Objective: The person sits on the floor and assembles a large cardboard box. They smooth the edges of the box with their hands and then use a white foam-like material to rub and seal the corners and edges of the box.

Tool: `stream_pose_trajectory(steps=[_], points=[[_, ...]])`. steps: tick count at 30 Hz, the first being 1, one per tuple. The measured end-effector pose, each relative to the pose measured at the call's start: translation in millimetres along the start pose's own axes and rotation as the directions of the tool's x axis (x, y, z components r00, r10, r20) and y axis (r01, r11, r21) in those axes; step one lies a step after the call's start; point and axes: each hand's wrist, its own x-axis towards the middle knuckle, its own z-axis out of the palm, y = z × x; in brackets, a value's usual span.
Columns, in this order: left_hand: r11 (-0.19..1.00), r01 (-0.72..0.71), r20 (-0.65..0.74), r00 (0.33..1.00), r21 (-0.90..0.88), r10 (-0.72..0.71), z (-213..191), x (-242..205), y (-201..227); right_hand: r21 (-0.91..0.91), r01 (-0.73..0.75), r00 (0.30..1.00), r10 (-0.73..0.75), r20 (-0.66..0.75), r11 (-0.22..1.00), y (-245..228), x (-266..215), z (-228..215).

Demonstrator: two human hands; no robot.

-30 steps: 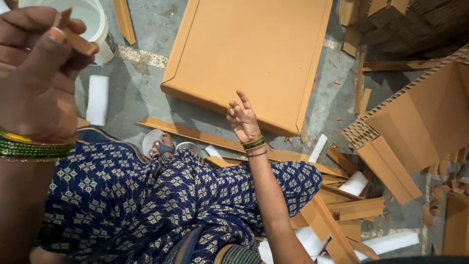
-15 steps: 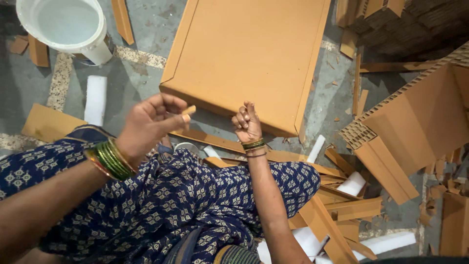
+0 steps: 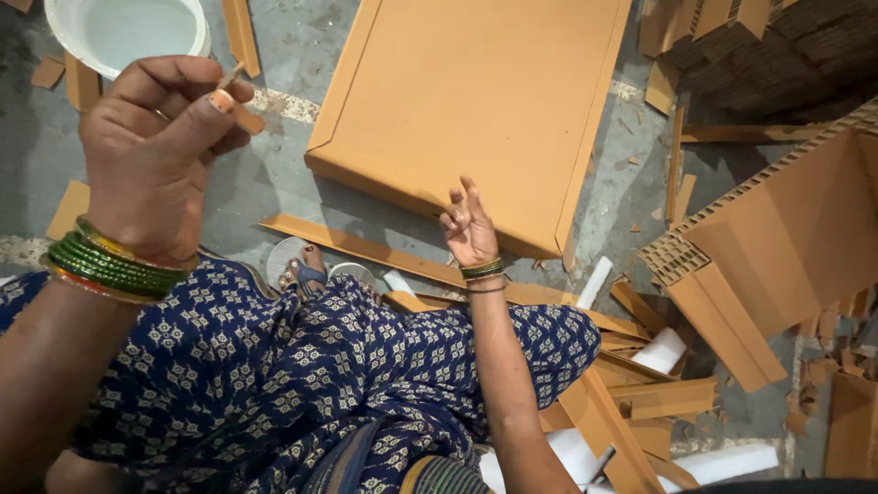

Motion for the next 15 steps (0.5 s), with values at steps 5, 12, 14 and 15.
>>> stream_pose_trajectory(steps=[5, 12, 14, 15], points=[[1.000, 0.012, 0.046, 0.999, 0.015, -0.012, 2, -1, -1, -0.188, 0.089, 0.996, -0.087, 0.017, 0.978, 3, 0, 4], [0.998, 0.049, -0.029, 0.998, 0.035, -0.048, 9, -18, 27, -0.116, 0.085, 0.995, -0.091, -0.044, 0.990, 10, 5, -12], [0.997, -0.015, 0.044, 0.999, 0.081, 0.012, 9, -29, 38, -0.125, 0.089, 0.996, -0.092, -0.020, 0.988, 14, 11, -18], [0.994, -0.046, 0.082, 0.996, 0.102, 0.038, 7, -33, 43, -0.130, 0.091, 0.996, -0.093, -0.011, 0.987, 16, 11, -21]])
